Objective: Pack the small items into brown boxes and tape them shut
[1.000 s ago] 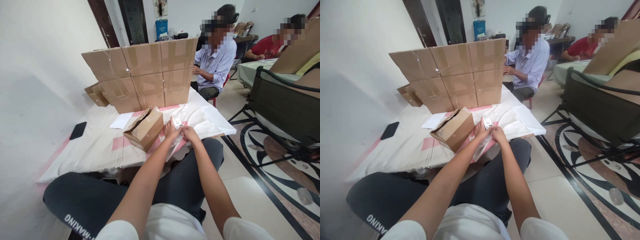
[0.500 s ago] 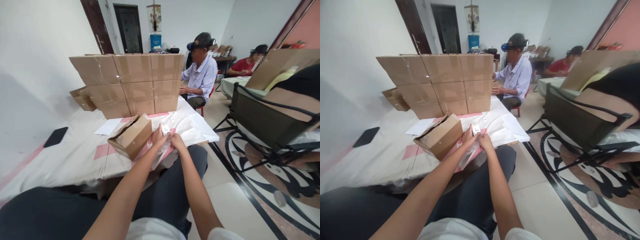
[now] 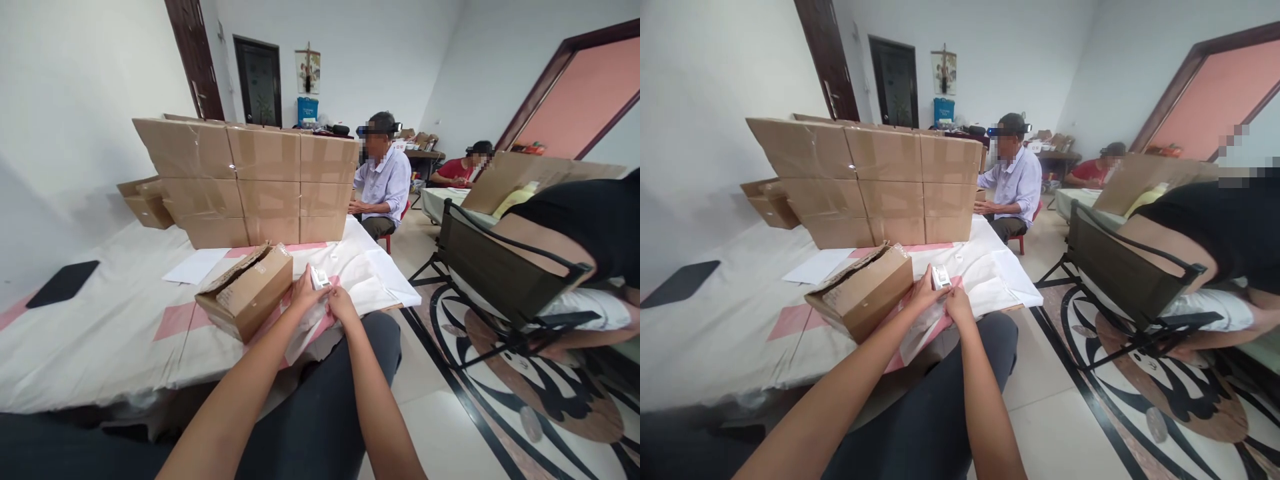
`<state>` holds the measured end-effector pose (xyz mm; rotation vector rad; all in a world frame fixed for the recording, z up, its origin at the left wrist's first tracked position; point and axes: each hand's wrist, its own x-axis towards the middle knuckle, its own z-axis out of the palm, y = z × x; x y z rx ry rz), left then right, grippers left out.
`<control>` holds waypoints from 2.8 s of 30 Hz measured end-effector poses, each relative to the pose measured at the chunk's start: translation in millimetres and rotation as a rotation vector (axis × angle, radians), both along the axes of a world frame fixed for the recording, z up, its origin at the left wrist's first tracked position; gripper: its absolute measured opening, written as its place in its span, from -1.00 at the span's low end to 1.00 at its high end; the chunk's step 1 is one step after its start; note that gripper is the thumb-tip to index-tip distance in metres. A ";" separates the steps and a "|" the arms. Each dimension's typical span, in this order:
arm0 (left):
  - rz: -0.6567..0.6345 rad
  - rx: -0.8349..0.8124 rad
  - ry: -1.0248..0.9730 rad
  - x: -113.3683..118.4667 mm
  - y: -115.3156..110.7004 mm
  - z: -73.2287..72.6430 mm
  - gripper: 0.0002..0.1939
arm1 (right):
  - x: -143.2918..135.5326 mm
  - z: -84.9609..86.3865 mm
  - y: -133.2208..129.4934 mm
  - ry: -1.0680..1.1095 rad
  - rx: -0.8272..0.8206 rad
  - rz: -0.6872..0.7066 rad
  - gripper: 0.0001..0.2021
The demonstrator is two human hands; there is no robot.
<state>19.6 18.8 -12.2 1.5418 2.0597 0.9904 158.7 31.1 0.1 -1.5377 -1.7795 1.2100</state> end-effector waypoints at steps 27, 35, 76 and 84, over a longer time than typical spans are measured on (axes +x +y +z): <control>-0.215 0.216 0.085 -9.9 -57.3 23.7 -0.25 | -19.9 84.7 -50.1 0.432 0.039 0.174 -0.66; -0.583 0.603 0.661 -95.7 -165.5 120.7 -0.71 | -102.8 174.9 -29.6 0.410 0.130 0.429 -0.70; -0.563 0.624 0.503 -194.2 -209.9 54.9 -0.65 | -173.9 151.4 -54.8 -0.356 0.437 0.979 -0.86; -0.406 0.647 0.372 -207.5 -204.4 37.9 -0.62 | -174.8 146.0 -57.4 -0.378 0.473 1.001 -0.88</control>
